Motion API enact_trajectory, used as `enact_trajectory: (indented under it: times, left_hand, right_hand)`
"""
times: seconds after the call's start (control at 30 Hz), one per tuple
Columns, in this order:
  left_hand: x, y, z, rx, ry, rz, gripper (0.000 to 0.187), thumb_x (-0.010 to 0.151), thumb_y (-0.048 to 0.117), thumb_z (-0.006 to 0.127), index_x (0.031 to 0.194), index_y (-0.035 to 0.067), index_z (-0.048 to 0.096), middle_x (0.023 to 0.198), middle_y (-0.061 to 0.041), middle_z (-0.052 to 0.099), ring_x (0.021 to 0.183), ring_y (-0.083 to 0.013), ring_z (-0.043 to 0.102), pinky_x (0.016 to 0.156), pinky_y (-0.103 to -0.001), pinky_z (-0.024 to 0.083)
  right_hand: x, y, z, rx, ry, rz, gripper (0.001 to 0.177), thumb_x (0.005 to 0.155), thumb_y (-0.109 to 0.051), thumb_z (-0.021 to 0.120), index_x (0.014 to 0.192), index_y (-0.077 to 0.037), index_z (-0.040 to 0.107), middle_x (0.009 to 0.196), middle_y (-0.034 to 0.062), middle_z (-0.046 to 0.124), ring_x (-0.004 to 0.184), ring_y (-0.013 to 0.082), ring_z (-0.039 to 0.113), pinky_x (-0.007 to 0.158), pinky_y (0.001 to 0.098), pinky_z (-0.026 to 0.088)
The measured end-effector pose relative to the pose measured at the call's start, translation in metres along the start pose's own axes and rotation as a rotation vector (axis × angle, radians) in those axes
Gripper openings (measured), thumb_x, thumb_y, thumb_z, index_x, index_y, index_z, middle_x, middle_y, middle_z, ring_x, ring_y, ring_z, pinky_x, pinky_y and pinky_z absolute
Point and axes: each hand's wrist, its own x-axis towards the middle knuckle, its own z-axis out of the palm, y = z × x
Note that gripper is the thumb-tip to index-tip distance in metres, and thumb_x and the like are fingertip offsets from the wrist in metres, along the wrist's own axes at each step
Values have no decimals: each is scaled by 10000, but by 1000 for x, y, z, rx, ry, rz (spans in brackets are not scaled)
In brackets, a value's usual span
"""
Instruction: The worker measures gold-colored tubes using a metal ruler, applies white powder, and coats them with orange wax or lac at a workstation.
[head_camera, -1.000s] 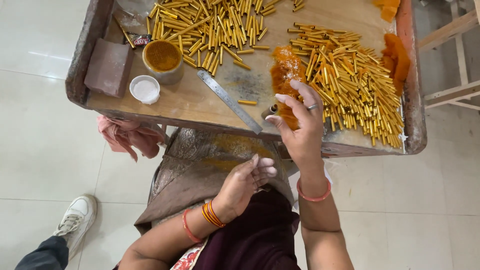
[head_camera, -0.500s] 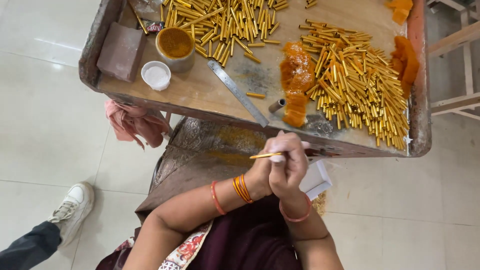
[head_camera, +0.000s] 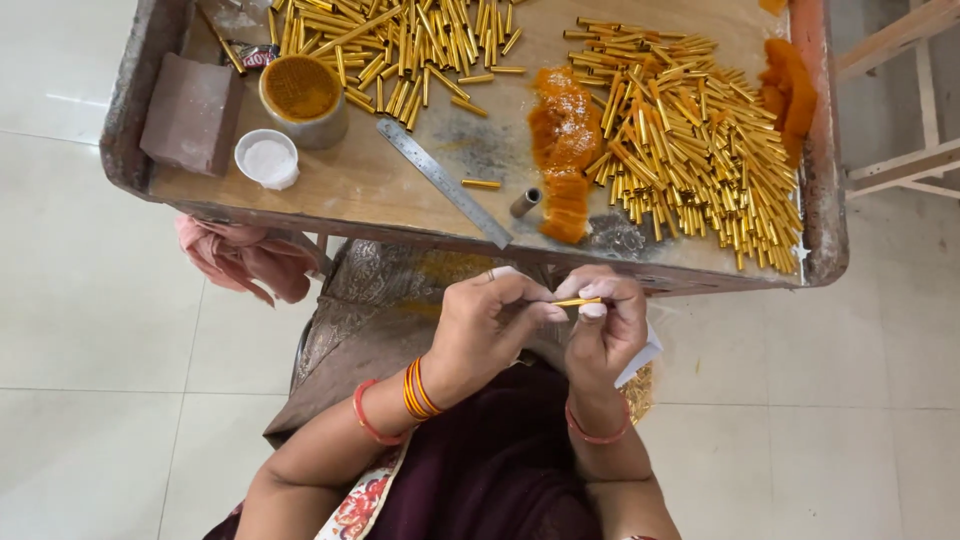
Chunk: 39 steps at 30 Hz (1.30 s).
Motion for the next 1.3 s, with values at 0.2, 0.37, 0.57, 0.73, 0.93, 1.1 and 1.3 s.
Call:
enact_trajectory:
  times: [0.2,0.37,0.57,0.73,0.93,1.1,1.3]
  left_hand:
    - [-6,-13,-8,29,39,81,113,897,101,805,950,36,730,890,-72,724,782,-171,701,692,-306,571]
    - [-23,-32,7,-702,20,-387,230,884,75,754,1104,20,718,1001,-11,725,915,-76,683,834,-261,579]
    - [-38,-70,14,-696,35,-307,85,987,22,727,1045,-31,758,1047,-42,745,963,-89,671,879,-257,560]
    - [-15,-42,-14,-740,135,-351,244,850,12,727,1093,24,718,1140,51,684,975,-73,694,871,-245,578]
    - [-14,-51,-22,-409,20,-98,48,933,-22,750,981,-30,751,1008,-54,740,957,-111,683,868,-256,567]
    - [-10,-56,-21,-436,74,-89,23,978,-32,718,989,-35,738,1060,-94,749,977,-125,698,882,-268,579]
    - [-16,-75,-19,75,270,97,377,1012,-71,587,1371,42,566,1383,-128,670,962,-163,778,820,-316,655]
  right_hand:
    - [-11,5,5,193,116,121,210,1166,-277,493,1180,-83,413,991,102,597,868,201,655,767,259,511]
    - [-28,-5,1,144,-17,116,133,1122,-90,585,1180,-48,474,996,101,633,866,138,578,820,253,505]
    - [-29,-13,-6,-7,-181,382,174,955,1,737,1082,16,619,1067,85,672,939,107,623,840,252,527]
    - [-6,-33,-1,-200,-282,310,195,934,15,756,1120,31,699,1002,72,718,908,115,664,844,246,537]
    - [-7,-29,-4,-238,-332,245,253,887,31,778,1134,-1,735,999,78,730,890,150,678,815,247,531]
    - [-1,-21,-1,-232,-339,198,242,897,41,767,1135,17,734,937,71,705,843,146,633,760,255,500]
    - [14,-15,7,-381,-331,240,214,907,0,781,1119,1,755,857,53,678,764,120,617,709,244,501]
